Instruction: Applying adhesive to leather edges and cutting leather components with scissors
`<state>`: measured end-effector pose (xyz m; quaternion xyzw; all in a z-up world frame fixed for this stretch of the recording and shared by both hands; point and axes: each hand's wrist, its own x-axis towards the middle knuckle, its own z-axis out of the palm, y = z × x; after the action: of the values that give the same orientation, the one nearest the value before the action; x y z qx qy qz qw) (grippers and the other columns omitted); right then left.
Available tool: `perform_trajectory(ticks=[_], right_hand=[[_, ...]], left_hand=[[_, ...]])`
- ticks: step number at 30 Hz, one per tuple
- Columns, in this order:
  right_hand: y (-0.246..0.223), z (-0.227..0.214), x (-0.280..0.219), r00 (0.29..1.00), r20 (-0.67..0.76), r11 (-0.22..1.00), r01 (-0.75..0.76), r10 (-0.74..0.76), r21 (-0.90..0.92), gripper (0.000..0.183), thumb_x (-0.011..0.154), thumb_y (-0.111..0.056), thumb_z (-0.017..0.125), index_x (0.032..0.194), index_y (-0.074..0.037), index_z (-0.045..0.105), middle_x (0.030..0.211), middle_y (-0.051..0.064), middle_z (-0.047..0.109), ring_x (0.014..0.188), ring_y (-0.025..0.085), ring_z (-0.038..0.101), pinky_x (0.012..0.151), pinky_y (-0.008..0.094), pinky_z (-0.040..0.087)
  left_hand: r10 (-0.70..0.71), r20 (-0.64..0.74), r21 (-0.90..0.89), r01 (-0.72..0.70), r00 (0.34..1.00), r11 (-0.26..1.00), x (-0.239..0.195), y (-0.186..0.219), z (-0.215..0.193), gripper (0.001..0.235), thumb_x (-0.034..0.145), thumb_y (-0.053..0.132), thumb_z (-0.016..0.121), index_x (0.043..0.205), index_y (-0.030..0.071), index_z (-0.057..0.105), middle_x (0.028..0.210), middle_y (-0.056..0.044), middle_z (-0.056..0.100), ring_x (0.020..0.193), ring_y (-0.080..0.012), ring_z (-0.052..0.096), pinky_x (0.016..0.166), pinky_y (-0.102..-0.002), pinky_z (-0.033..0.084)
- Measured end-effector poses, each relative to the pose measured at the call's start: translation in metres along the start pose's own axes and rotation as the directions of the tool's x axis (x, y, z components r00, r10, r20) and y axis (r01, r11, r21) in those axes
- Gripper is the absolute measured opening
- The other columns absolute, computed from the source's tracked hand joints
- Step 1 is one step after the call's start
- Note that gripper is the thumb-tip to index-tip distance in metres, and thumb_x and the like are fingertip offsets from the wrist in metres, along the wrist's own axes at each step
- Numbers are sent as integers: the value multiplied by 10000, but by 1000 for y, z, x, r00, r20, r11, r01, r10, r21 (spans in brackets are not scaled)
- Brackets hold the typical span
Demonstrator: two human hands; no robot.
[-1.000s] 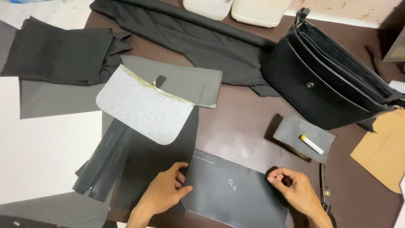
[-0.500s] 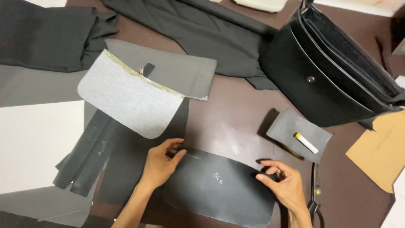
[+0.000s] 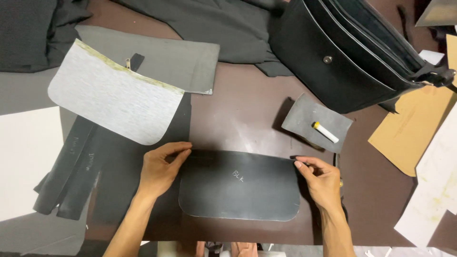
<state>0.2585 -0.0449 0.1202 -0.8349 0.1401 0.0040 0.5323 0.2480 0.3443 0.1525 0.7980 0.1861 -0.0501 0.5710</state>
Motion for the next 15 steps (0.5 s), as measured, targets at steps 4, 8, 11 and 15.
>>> perform_trajectory(ticks=[4, 8, 11, 15], right_hand=[[13, 1, 3, 996, -39, 995, 78, -80, -59, 177, 834, -49, 834, 998, -116, 828, 475, -2, 527, 467, 41, 342, 465, 194, 305], [-2, 3, 1, 995, -38, 995, 94, -94, 12, 308, 841, 4, 816, 1144, -27, 766, 826, 114, 778, 533, 36, 392, 528, 199, 349], [1, 2, 2, 997, -44, 997, 58, -55, 55, 331, 834, 20, 810, 1157, 2, 737, 841, 120, 786, 512, 29, 414, 510, 181, 365], [7, 0, 5, 998, -61, 997, 23, -18, 80, 343, 826, -7, 835, 1152, 5, 729, 829, 106, 779, 506, 23, 424, 495, 171, 372]], left_hand=[[35, -21, -59, -36, 999, 998, 6, 1, 5, 225, 902, 77, 765, 1121, 76, 815, 982, -167, 809, 939, -243, 773, 786, -350, 619], [4, -27, -39, -5, 1000, 999, 6, 4, 5, 307, 886, 43, 771, 1193, 33, 767, 977, -191, 801, 931, -276, 775, 809, -373, 616], [25, -54, 5, -25, 998, 1000, 8, 4, 5, 275, 885, 48, 783, 1160, 36, 778, 946, -160, 810, 888, -268, 784, 782, -362, 623], [29, -84, -24, -31, 996, 999, 5, 7, 8, 286, 875, 40, 795, 1159, 18, 764, 959, -172, 802, 886, -256, 776, 780, -356, 623]])
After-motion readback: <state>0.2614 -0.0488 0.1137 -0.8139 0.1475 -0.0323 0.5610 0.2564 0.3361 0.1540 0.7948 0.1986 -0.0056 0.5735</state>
